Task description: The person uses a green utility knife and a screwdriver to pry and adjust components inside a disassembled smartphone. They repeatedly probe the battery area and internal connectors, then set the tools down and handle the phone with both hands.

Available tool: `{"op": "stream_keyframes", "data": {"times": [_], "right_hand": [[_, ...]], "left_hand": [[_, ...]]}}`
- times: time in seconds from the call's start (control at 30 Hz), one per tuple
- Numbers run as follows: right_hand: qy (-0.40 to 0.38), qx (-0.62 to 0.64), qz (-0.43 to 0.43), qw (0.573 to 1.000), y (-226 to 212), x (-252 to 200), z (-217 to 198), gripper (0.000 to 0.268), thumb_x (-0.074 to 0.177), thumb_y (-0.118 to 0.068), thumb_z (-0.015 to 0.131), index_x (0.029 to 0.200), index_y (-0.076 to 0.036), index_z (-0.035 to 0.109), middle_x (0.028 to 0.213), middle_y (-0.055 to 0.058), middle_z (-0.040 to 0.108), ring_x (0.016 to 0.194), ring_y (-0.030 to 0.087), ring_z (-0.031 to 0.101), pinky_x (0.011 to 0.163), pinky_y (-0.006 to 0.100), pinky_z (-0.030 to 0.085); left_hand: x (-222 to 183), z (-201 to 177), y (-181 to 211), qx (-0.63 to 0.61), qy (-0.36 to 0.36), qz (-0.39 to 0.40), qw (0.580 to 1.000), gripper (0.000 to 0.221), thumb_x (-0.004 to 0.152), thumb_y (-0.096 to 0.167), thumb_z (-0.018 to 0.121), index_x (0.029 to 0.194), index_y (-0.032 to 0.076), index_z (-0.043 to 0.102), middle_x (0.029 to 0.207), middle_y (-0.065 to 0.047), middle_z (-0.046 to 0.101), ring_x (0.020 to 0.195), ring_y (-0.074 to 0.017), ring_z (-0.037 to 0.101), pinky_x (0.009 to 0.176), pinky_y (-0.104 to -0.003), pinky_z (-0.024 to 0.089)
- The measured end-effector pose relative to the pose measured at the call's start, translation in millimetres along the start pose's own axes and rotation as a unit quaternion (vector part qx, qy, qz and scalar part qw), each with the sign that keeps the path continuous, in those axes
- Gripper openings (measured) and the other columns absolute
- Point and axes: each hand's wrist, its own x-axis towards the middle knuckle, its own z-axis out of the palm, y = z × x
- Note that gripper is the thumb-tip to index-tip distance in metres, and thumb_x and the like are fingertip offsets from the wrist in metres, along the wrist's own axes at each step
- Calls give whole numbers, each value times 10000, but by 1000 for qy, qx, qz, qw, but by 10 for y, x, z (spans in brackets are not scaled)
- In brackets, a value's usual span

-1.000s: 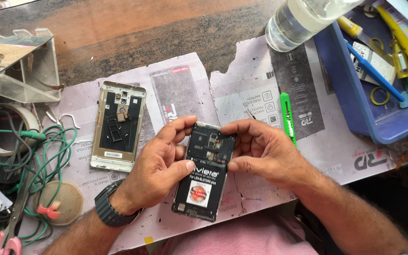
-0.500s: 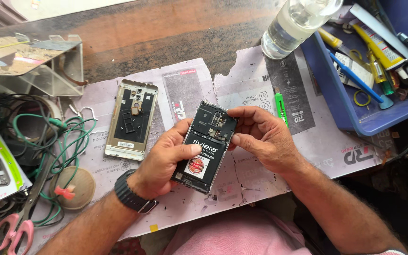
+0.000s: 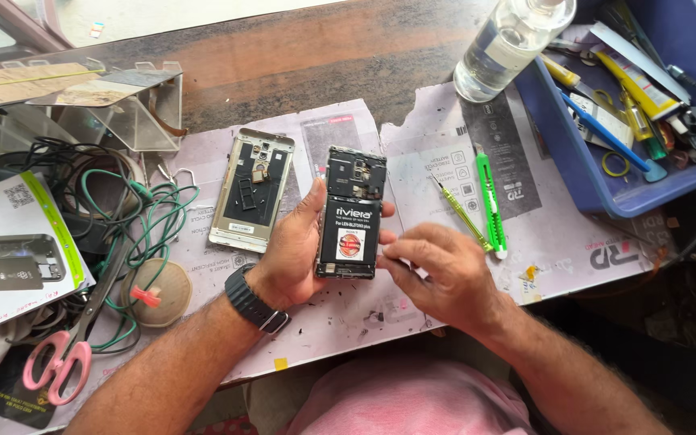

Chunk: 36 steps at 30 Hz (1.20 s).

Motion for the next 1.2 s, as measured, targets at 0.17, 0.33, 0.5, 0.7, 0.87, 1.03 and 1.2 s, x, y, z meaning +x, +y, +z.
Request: {"op": "stream_keyframes", "data": {"times": [0.17, 0.33, 0.5, 0.7, 0.87, 1.03, 1.2], "right_hand": [[-8, -139, 143, 980, 38, -12, -411, 259, 820, -97, 853, 1014, -26, 696, 935, 124, 699, 655, 261, 678, 598, 390, 540], [-17, -333, 249, 909, 371, 110, -820, 321, 853, -281, 809, 1040, -32, 730, 1034, 151, 702, 905, 358, 693, 759, 477, 556], [-72, -373, 351, 856, 523, 123, -647, 292, 899, -356, 741, 948, -68, 727, 1028, 150, 702, 954, 372, 690, 817, 508, 547], [-78, -331, 382, 860, 641, 101, -755, 278, 899, -349, 729, 947, -75, 721, 937, 161, 724, 895, 384, 692, 783, 511, 539], [5, 20, 425, 905, 576, -20, -880, 370, 891, -156, 735, 1239, -39, 688, 805, 228, 623, 677, 261, 593, 662, 405, 471], [31, 514, 331, 791, 286, -110, -935, 356, 846, -74, 728, 1182, 34, 678, 969, 206, 789, 785, 272, 764, 735, 383, 638], [18, 390, 209, 897, -68, -216, -425, 363, 809, 18, 811, 1130, 17, 642, 899, 151, 750, 802, 238, 729, 709, 365, 627]], "left_hand": [[11, 40, -1, 105, 55, 13, 993, 510, 1064, 378, 454, 1363, -28, 530, 1255, -189, 675, 1014, -288, 721, 839, -445, 630], [-14, 118, -11, 205, 99, 24, 973, 357, 998, 214, 554, 1223, -44, 656, 1115, -178, 759, 908, -247, 770, 705, -378, 648], [-9, 50, -46, 206, 95, 48, 973, 302, 995, 152, 570, 1201, -48, 667, 1066, -173, 762, 871, -245, 772, 697, -359, 655], [0, 52, -52, 195, 97, 50, 975, 282, 984, 147, 585, 1183, -33, 672, 1052, -177, 764, 864, -245, 776, 691, -367, 655], [-6, 69, 9, 183, 101, 46, 977, 326, 1015, 171, 513, 1190, -70, 647, 1047, -190, 758, 854, -257, 768, 688, -383, 651], [18, 63, 110, 140, 119, 8, 983, 517, 1051, 307, 356, 1250, -99, 606, 1018, -267, 750, 821, -309, 761, 683, -416, 653], [16, 73, 116, 89, 124, 14, 988, 509, 1034, 327, 368, 1310, -54, 563, 1182, -225, 707, 937, -311, 744, 750, -456, 650]]}}
